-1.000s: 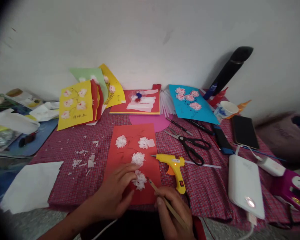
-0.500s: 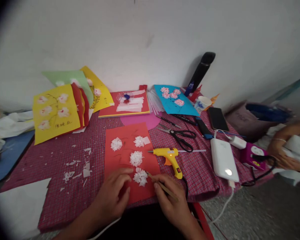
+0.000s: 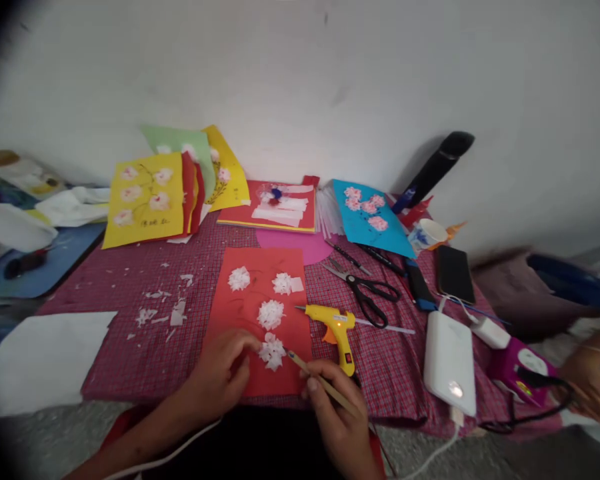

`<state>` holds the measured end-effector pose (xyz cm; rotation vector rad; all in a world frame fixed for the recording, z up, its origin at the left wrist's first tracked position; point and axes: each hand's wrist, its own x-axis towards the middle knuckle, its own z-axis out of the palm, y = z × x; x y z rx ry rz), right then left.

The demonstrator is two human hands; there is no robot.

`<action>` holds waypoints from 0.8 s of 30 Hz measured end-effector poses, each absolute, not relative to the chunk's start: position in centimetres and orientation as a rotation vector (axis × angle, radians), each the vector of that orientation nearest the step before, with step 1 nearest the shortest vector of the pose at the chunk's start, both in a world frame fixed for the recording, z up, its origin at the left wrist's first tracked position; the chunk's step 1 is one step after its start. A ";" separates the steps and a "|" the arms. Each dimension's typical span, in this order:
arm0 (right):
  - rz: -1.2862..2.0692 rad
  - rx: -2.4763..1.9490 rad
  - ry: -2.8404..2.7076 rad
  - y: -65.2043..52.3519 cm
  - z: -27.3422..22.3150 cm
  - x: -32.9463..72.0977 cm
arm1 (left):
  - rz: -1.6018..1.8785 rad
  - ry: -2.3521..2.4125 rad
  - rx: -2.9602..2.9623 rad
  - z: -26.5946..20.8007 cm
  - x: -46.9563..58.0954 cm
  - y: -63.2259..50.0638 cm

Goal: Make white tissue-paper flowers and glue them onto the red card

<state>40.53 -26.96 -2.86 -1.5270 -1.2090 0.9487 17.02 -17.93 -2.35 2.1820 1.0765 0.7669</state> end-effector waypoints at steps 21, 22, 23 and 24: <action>0.463 -1.623 -1.617 -26.5 0.7 44.4 | 0.744 1.183 2.342 -2.8 12.5 -19.4; 0.411 -1.643 -1.707 -25.4 1.1 44.6 | 0.738 1.171 2.351 -2.9 12.5 -19.4; 0.367 -1.662 -1.782 -24.2 1.4 44.6 | 0.739 1.162 2.354 -2.9 12.6 -19.3; 0.348 -1.677 -1.858 -22.9 1.6 44.6 | 0.750 1.156 2.352 -2.9 12.6 -19.3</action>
